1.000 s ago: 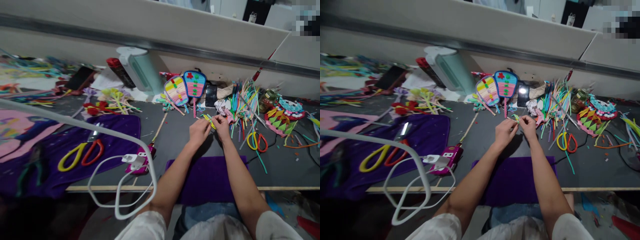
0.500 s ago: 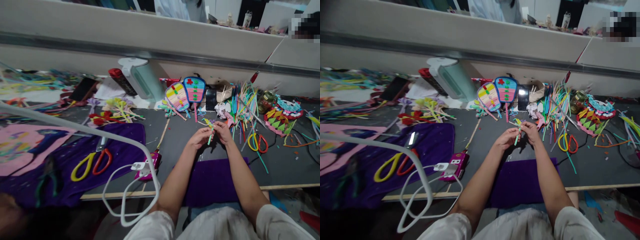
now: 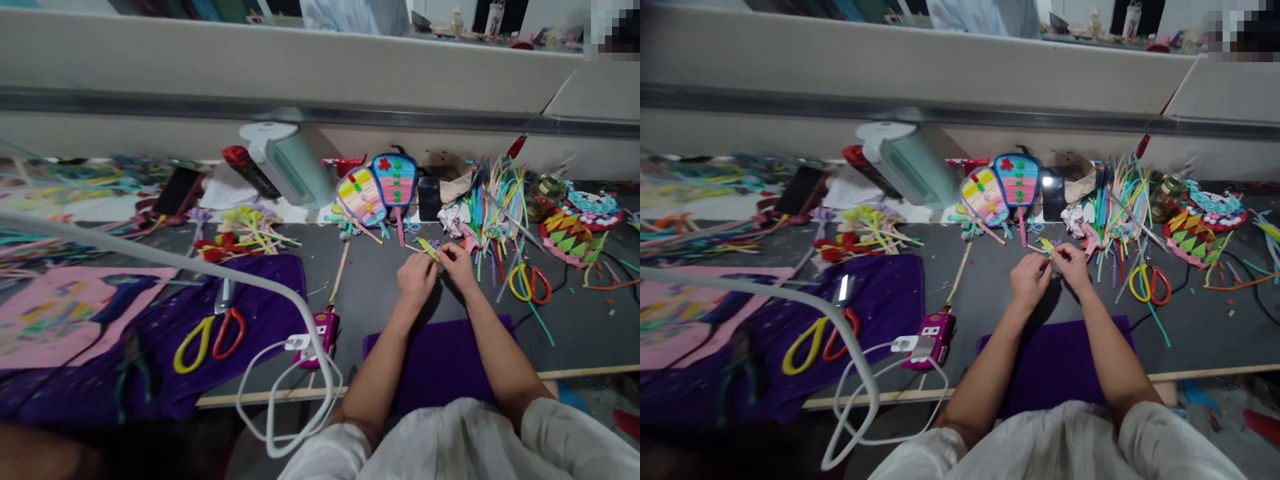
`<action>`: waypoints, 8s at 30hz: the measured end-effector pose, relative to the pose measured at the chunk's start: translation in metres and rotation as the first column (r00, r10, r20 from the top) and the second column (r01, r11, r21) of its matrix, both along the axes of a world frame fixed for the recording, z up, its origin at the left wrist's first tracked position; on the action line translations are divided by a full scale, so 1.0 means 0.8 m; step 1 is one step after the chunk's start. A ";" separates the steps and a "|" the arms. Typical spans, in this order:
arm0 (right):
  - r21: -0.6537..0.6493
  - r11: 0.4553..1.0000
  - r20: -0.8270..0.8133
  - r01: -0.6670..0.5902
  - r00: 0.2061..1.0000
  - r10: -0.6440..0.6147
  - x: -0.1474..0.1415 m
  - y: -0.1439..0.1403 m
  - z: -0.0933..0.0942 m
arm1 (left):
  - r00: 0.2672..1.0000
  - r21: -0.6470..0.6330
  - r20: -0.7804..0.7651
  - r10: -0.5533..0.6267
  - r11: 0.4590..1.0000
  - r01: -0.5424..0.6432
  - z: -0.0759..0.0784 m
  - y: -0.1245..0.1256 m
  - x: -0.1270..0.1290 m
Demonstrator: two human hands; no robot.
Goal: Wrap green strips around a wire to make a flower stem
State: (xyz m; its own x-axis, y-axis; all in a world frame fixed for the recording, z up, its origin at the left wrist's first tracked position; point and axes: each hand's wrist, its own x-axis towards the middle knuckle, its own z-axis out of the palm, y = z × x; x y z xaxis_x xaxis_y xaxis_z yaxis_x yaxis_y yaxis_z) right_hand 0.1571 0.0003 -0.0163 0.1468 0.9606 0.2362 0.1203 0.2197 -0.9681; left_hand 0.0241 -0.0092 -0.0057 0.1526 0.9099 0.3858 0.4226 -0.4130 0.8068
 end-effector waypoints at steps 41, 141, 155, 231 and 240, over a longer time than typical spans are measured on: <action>-0.114 0.979 -0.285 -0.171 0.949 0.133 0.004 -0.004 -0.003 | 0.765 -0.560 0.637 -0.092 0.627 0.542 -0.009 0.017 -0.019; -0.080 0.997 -0.183 -0.015 0.983 0.000 -0.009 -0.004 0.000 | 0.804 -0.472 0.595 -0.009 0.805 0.359 -0.015 0.017 -0.003; -0.144 0.960 -0.459 -0.241 0.875 0.151 -0.007 -0.008 0.005 | 0.618 -0.522 0.786 0.001 0.536 0.664 -0.020 0.019 -0.015; -0.125 0.990 -0.286 -0.058 0.958 0.020 -0.001 0.000 -0.001 | 0.726 -0.551 0.687 -0.033 0.627 0.550 -0.021 0.022 -0.011; -0.139 0.990 -0.293 -0.006 0.955 -0.036 0.000 0.002 -0.005 | 0.707 -0.576 0.705 -0.058 0.536 0.618 -0.026 0.024 -0.017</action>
